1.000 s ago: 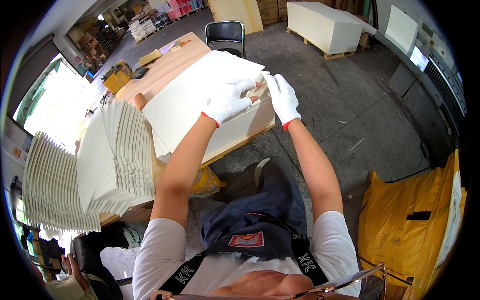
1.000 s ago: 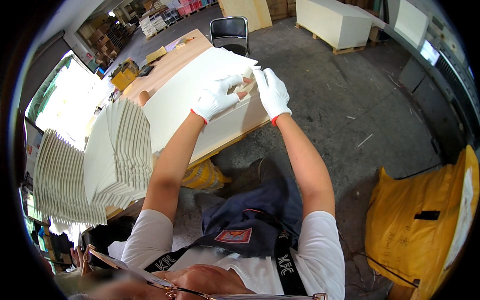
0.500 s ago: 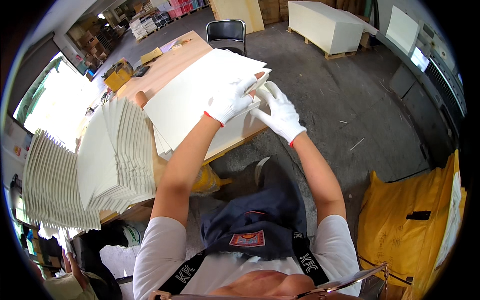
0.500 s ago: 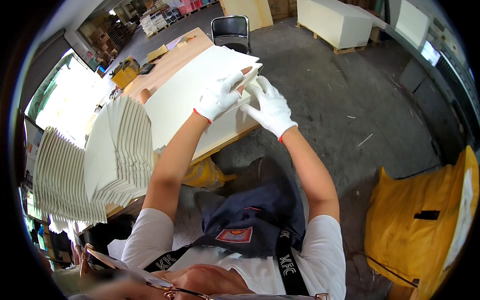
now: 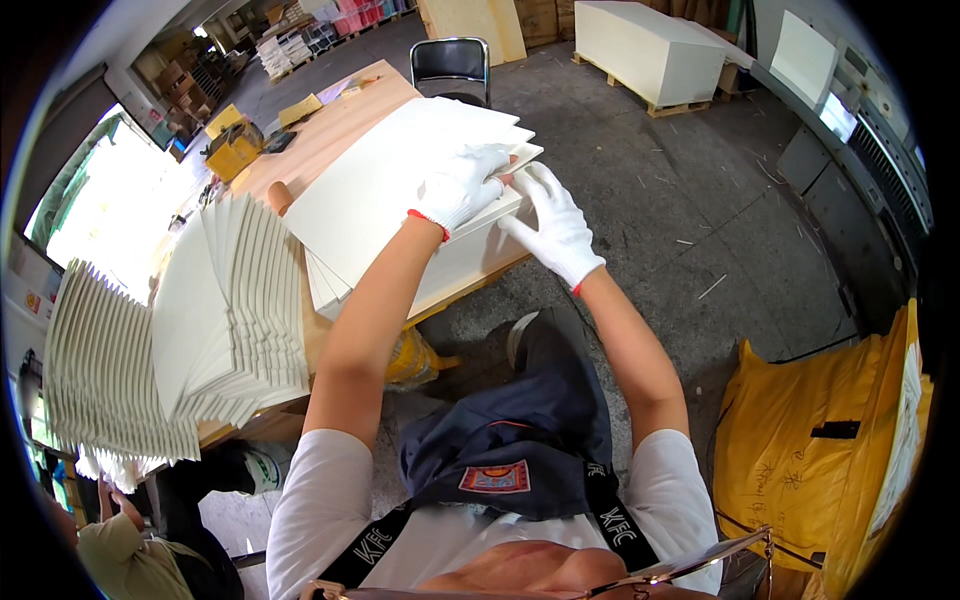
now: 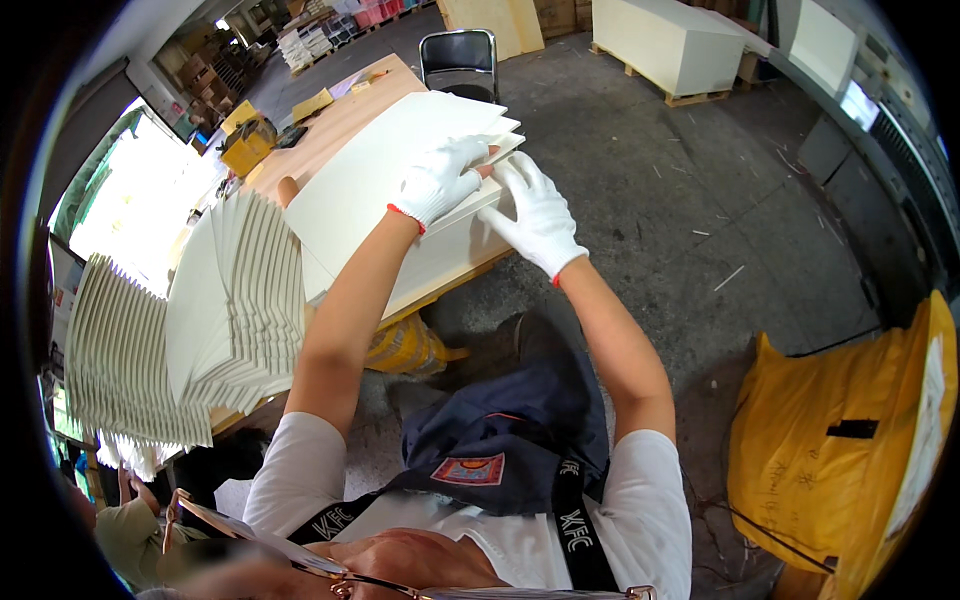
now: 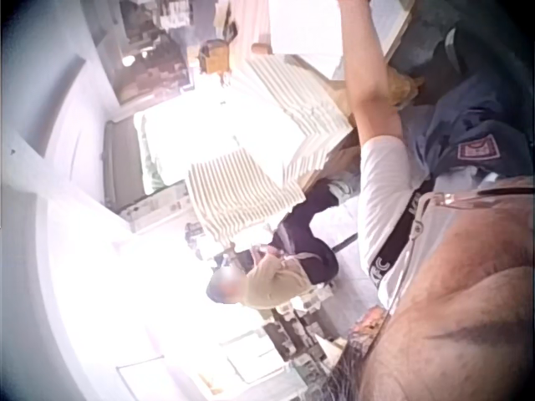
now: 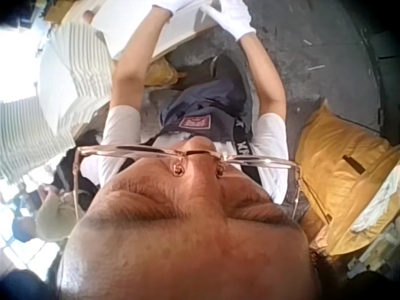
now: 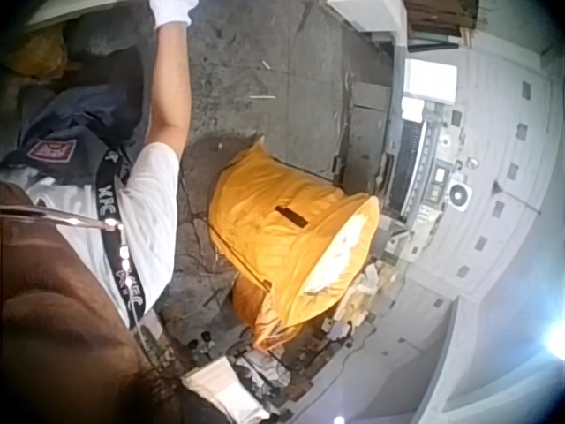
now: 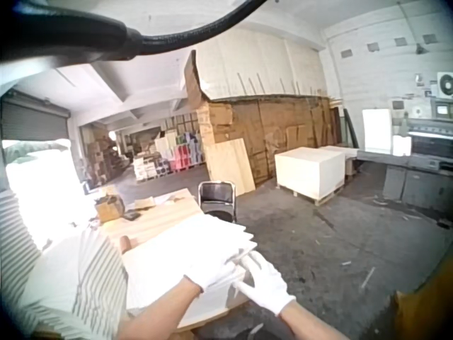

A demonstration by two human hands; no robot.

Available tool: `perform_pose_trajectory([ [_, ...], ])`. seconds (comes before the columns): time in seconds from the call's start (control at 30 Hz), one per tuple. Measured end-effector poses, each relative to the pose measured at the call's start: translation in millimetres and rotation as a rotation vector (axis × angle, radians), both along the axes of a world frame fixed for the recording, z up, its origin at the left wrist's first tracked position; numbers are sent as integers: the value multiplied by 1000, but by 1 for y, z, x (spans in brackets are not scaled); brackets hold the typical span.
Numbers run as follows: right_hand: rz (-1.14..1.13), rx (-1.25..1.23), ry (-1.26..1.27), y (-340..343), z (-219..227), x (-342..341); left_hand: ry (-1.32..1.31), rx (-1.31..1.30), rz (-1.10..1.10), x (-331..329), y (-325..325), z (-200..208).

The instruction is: The person repeatedly picks up stacks of white rectangular paper sheets from a table and places them onto a growing pile. The person wears white gloves and handles the paper with both hands, aligning the edges before setting them down.

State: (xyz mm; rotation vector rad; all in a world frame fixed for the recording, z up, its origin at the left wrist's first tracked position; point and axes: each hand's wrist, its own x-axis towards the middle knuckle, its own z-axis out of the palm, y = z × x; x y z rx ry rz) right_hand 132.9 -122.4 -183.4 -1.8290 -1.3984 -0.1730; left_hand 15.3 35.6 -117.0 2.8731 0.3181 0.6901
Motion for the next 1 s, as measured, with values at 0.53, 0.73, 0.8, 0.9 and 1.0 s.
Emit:
perform_pose_trajectory([
  [0.53,-34,-171,-306,25,55,51,75,16,72,7,-6,8],
  [0.73,27,-58,588,33,39,39,95,-369,75,-13,-15,18],
  [0.8,-14,36,548,37,28,34,118,-399,84,-15,-13,20],
  [0.9,-47,118,501,37,23,31,125,-372,99,-13,-23,26],
  [1.0,-51,146,470,38,21,30,114,-340,115,-13,-20,22],
])
